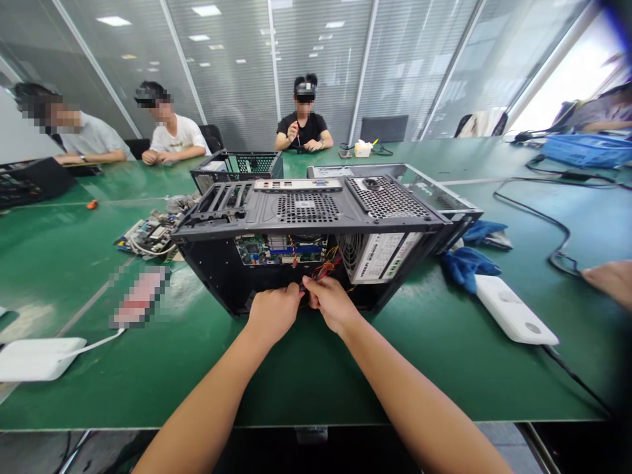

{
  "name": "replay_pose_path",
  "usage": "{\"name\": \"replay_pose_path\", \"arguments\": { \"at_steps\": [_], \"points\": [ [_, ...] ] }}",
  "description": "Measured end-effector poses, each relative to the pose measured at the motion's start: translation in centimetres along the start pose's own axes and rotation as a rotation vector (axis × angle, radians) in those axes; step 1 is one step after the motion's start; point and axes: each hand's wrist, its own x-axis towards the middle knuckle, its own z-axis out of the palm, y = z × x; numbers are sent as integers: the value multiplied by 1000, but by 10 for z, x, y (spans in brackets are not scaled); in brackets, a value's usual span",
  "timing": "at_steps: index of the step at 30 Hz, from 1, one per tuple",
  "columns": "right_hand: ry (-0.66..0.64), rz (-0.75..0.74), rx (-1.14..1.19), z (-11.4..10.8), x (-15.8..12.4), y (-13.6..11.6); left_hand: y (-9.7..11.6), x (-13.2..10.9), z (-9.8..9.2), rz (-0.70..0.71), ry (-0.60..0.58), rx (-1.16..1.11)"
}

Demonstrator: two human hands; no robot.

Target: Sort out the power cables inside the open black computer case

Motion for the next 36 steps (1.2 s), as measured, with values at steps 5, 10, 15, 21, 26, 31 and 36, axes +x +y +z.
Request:
{"name": "replay_pose_path", "arguments": {
  "at_steps": [5, 10, 15, 21, 26, 31, 36],
  "points": [
    [-142, 188, 180, -8, 4, -12, -2, 0, -3, 5, -6, -71],
    [-355, 259, 194, -21, 7, -22, 1, -3, -6, 37, 7, -113],
    [-249, 110, 159, -15, 10, -10, 2, -3, 2, -16, 58, -40],
    [21, -82, -22, -2, 10, 2, 3, -1, 11, -60, 117, -2],
    [-41, -110, -106, -6, 10, 2, 3, -3, 8, -67, 124, -35],
    [-48, -194, -362, -17, 2, -3, 3, -6, -1, -95, 116, -139],
    [101, -628, -886, -20, -15, -6, -2, -6, -7, -82, 112, -216]
  ]
}}
